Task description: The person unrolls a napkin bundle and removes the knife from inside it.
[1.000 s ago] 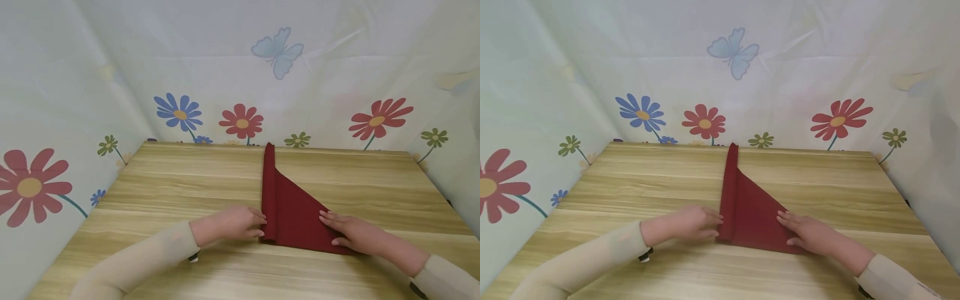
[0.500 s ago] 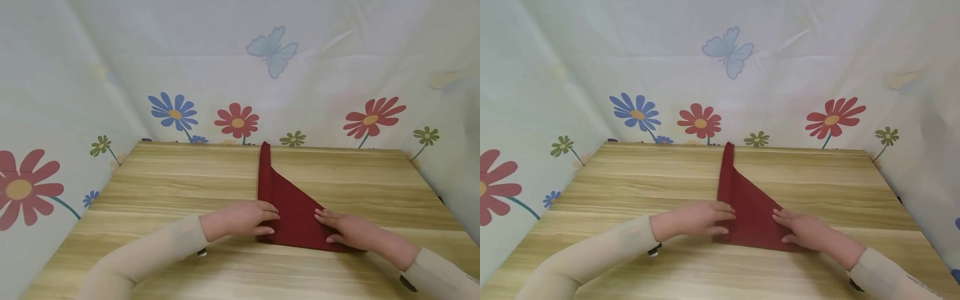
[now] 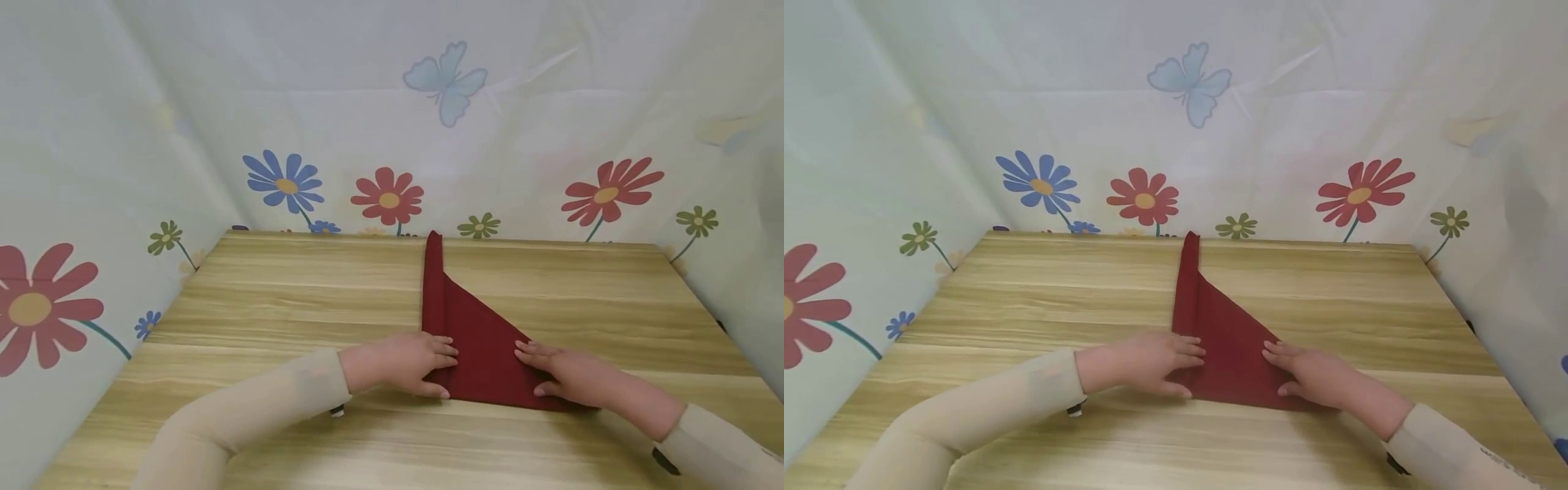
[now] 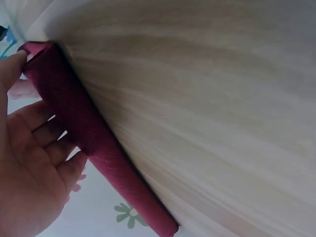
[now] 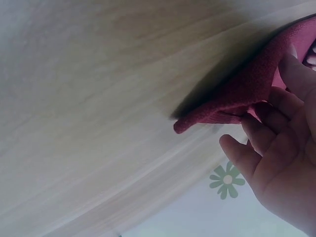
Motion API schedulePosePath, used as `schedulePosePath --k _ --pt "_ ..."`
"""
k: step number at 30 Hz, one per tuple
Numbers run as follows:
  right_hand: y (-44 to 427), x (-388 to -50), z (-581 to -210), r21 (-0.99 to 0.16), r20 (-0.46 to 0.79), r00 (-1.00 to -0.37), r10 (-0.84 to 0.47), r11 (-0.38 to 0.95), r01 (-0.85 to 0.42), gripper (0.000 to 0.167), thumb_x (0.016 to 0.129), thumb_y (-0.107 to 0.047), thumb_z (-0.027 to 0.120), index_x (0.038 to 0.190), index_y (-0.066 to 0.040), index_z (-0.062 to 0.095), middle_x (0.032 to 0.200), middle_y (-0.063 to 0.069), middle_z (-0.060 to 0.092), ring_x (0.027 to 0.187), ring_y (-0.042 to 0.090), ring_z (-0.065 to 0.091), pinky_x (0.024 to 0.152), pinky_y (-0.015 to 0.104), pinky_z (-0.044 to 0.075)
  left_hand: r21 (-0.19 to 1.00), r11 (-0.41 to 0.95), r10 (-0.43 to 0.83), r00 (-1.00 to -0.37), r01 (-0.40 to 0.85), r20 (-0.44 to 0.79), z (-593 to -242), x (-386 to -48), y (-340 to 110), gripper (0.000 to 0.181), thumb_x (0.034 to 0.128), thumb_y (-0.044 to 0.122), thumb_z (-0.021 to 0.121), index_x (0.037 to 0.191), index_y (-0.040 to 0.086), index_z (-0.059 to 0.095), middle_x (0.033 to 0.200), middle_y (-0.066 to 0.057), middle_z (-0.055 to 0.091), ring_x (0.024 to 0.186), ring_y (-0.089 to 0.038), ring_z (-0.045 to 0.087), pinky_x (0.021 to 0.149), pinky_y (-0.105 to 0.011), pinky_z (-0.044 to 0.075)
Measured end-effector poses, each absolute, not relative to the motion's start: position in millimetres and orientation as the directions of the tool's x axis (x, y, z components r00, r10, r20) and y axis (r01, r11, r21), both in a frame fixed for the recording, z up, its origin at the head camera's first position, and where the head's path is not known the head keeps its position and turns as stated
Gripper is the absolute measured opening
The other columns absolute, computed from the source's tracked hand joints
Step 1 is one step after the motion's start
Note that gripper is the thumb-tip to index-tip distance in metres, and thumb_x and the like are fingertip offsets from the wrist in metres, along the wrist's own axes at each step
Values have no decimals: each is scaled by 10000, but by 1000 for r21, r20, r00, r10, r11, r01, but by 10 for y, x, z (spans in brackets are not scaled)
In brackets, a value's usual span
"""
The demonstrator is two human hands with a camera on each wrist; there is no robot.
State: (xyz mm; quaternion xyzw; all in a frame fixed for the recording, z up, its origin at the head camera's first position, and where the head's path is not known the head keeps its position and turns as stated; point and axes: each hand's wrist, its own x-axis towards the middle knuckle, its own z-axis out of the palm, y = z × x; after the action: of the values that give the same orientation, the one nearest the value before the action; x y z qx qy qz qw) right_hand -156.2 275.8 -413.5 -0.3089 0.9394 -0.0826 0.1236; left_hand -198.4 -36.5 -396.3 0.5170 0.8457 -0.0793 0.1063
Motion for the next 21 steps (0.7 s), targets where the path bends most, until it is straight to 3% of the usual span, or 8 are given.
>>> schedulePosePath --k 11,21 --pt "2776 -1561 -4103 -226 -181 -774 -607 792 -567 621 914 -316 745 1436 -22 583 1525 205 538 1367 414 553 1006 485 552 -8 459 861 -447 889 -242 -3924 -1990 -432 554 1003 478 616 1439 136 600 1501 3 597 1503 -188 450 1243 -329 372" --pt "2755 -1554 -4097 -207 -186 -776 -602 796 -568 615 917 -325 741 1435 -33 587 1525 190 544 1358 398 568 1006 478 554 -3 483 851 -470 876 -235 -3776 -1978 -560 549 946 444 717 1392 133 642 1465 -11 623 1451 -185 514 1192 -285 430"
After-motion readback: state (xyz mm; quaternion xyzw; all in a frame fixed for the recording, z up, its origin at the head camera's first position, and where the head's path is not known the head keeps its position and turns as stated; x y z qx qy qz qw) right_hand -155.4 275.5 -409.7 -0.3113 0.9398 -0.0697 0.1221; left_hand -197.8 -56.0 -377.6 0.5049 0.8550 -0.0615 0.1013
